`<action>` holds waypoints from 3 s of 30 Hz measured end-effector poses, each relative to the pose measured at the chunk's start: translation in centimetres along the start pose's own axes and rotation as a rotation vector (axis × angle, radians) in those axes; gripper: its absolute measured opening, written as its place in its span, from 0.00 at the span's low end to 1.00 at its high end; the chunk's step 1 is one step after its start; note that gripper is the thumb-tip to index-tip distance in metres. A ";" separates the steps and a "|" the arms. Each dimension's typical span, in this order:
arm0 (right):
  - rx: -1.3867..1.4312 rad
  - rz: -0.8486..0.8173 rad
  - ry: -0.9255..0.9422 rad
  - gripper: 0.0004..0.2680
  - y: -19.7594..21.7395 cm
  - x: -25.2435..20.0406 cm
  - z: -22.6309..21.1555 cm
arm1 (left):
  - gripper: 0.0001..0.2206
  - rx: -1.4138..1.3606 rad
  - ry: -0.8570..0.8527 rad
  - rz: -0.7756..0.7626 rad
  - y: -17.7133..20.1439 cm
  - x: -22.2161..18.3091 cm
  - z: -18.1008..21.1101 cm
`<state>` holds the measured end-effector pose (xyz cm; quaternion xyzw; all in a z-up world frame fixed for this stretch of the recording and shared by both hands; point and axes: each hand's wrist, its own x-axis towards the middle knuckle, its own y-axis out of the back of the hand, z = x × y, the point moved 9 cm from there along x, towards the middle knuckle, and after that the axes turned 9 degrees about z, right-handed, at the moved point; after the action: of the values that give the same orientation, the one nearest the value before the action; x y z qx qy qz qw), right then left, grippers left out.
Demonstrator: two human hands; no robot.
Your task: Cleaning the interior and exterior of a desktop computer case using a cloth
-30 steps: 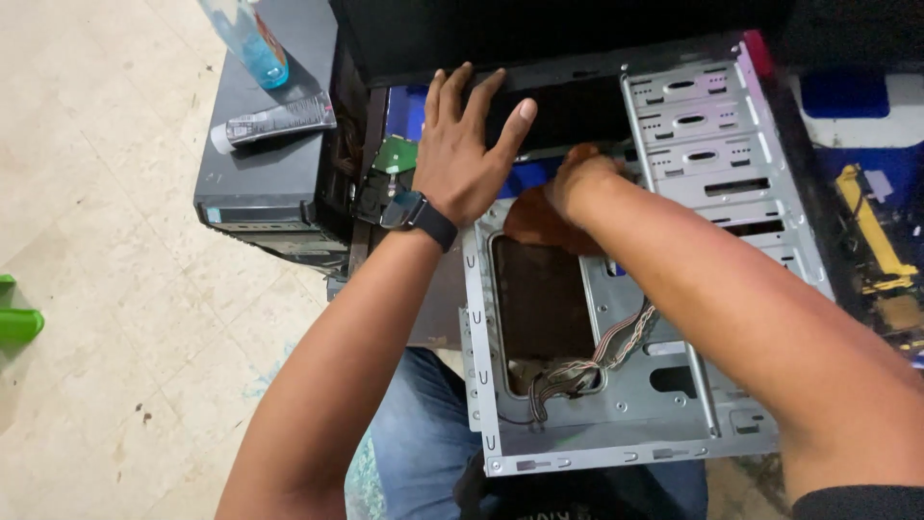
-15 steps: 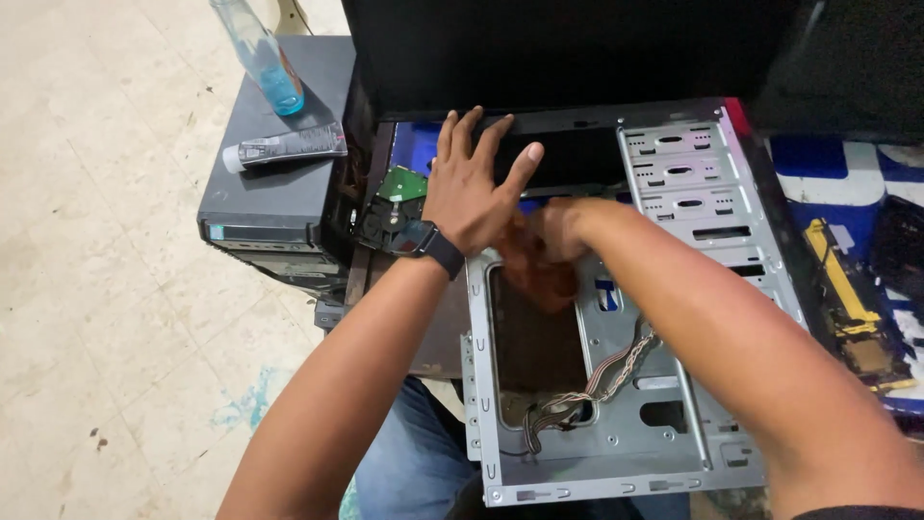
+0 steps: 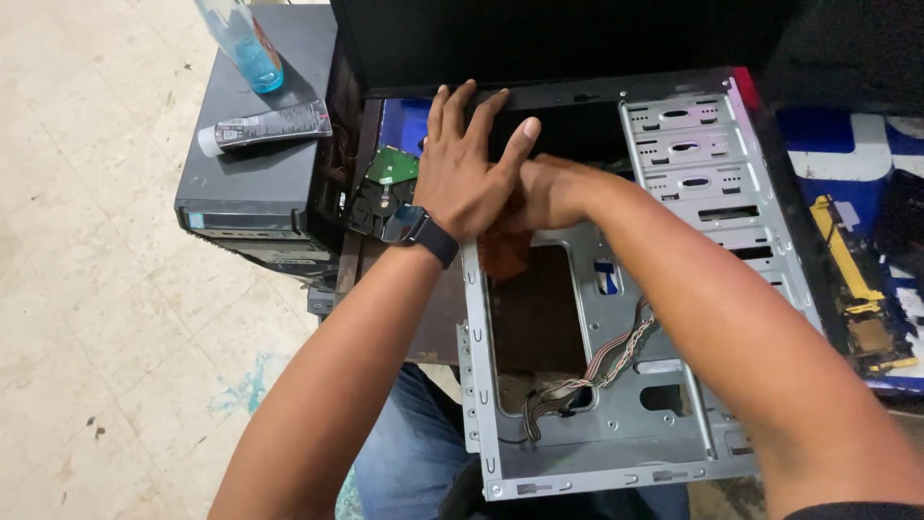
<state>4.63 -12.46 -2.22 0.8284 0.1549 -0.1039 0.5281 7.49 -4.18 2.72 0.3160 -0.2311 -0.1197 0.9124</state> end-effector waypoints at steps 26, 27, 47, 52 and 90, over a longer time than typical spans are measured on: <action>-0.306 -0.197 -0.143 0.20 -1.6 -0.8 1.1 | 0.35 0.006 0.004 0.009 0.1 0.1 0.2; -0.093 -0.135 -0.025 0.11 -1.6 -0.2 -0.1 | 0.35 0.006 0.020 -0.007 0.0 -0.1 0.0; -0.415 -0.038 0.034 0.15 -2.6 1.1 1.0 | 0.32 0.054 -0.056 0.041 -0.5 0.0 -0.5; -0.543 -0.194 -0.120 0.14 -2.4 -0.4 0.9 | 0.31 0.058 -0.055 0.057 -0.3 0.2 -0.3; -0.674 -0.303 -0.208 0.20 -3.7 -0.2 3.1 | 0.31 0.066 -0.095 0.060 -0.5 0.0 -0.7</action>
<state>3.07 -13.86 -6.57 0.5609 0.2466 -0.2078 0.7625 7.84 -4.22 1.92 0.3328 -0.2873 -0.0993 0.8927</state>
